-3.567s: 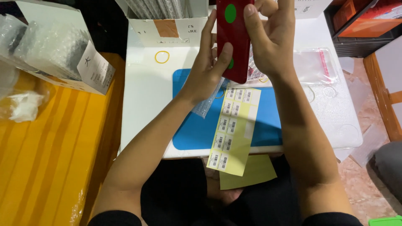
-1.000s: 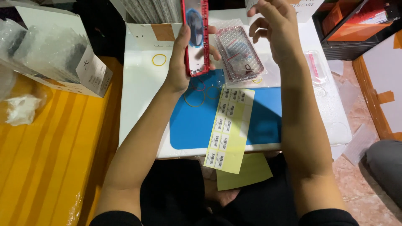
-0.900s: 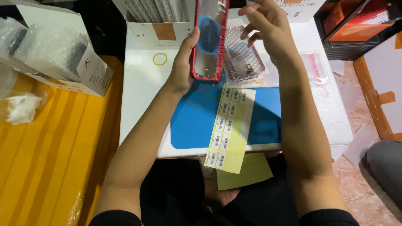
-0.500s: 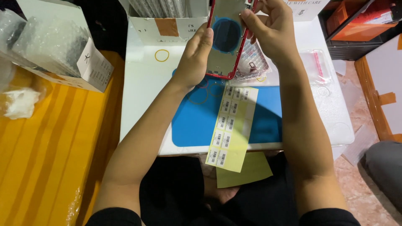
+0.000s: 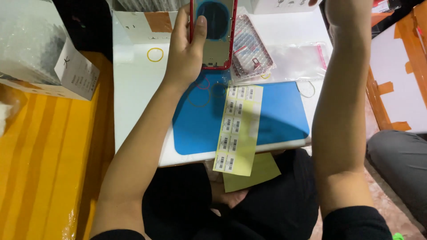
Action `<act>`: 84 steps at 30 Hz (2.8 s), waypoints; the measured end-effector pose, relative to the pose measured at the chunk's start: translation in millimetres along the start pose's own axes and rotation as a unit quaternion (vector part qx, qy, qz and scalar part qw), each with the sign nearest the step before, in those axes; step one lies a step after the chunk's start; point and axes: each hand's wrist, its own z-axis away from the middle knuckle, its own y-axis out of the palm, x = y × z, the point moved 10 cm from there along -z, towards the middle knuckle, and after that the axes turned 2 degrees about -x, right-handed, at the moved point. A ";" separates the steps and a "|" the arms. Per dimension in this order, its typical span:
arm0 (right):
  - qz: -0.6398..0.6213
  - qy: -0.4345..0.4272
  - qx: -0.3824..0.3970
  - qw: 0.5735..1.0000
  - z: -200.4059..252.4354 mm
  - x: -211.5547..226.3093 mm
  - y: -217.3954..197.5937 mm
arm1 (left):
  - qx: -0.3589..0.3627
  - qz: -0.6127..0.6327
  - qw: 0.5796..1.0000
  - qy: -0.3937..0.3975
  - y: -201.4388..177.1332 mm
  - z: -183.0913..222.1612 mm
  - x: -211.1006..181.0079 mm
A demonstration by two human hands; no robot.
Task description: The person places a small component into a red phone case, flips the case over, and then places the case into a plastic bag.
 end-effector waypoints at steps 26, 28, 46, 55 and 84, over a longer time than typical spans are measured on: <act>0.402 0.101 0.216 0.884 73.0 20.7 106.4 | -0.087 -0.050 0.993 -0.056 -11.4 0.8 26.1; 0.438 0.110 0.222 0.864 80.1 25.5 112.8 | -0.105 -0.054 0.992 -0.043 -16.9 0.3 21.6; 0.205 0.187 0.194 0.941 56.1 -8.0 89.3 | -0.125 -0.020 0.990 -0.056 -23.5 -1.5 16.8; 0.217 0.103 0.182 0.954 38.6 -20.3 82.2 | -0.041 -0.119 0.974 -0.186 -9.8 2.3 41.2; 0.132 -0.201 0.238 0.941 67.5 56.3 70.9 | 0.191 -0.357 0.832 -0.379 -15.1 27.1 56.6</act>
